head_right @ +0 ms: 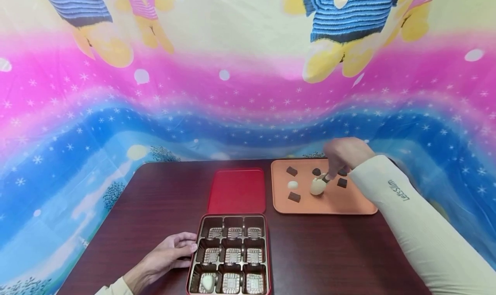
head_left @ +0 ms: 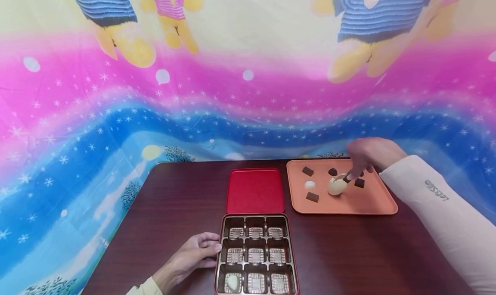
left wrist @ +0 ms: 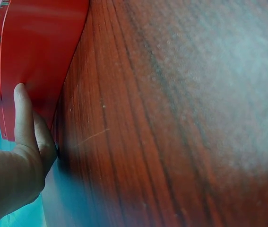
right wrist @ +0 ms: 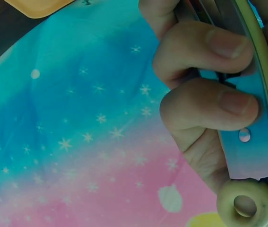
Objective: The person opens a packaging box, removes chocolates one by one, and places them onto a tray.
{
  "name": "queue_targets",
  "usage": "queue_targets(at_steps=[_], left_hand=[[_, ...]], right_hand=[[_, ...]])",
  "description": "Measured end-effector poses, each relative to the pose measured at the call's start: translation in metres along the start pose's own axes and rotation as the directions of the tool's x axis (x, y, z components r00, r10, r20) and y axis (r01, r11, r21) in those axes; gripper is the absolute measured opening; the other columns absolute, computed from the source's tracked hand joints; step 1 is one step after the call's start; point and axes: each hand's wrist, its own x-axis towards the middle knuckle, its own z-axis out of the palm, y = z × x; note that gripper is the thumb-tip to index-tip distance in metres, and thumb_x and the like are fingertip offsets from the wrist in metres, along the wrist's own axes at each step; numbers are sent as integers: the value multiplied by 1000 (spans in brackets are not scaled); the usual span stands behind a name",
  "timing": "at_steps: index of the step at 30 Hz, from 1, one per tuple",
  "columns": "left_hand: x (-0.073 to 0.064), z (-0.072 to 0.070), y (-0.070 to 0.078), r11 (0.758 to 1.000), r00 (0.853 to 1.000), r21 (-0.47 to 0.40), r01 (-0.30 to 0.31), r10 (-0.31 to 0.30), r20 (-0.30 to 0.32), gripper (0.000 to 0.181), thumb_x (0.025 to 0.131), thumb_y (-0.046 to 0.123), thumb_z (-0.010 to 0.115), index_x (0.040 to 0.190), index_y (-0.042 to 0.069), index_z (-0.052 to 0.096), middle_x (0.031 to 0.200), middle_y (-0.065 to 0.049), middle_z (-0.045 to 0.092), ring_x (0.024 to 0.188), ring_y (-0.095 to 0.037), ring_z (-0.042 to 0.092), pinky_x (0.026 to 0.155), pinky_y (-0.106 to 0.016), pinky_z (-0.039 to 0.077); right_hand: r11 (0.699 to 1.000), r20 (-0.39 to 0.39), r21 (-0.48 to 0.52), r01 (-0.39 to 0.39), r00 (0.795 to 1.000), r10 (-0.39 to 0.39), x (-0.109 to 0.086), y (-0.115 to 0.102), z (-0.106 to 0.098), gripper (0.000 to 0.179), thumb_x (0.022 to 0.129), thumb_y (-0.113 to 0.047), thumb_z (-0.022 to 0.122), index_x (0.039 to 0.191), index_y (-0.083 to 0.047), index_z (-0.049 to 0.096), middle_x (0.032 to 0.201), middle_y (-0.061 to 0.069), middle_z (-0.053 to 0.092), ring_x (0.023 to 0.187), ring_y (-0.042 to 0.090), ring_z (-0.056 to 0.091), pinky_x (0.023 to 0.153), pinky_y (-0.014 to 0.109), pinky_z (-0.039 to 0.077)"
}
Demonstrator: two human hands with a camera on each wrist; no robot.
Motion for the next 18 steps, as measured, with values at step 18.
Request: queue_targets(at_steps=[18], left_hand=[[0,0,2,1000,1000,-6,7,-7,7,55,95,13,67,134,-15,40,109,-10,64,97,-19,65,84,-37,59]], right_hand=[[998,-7,54,-36,999,37,-4,7,6,36,80,-41,83,94,-12,67,80,7,66,71,22,62,57,36,47]])
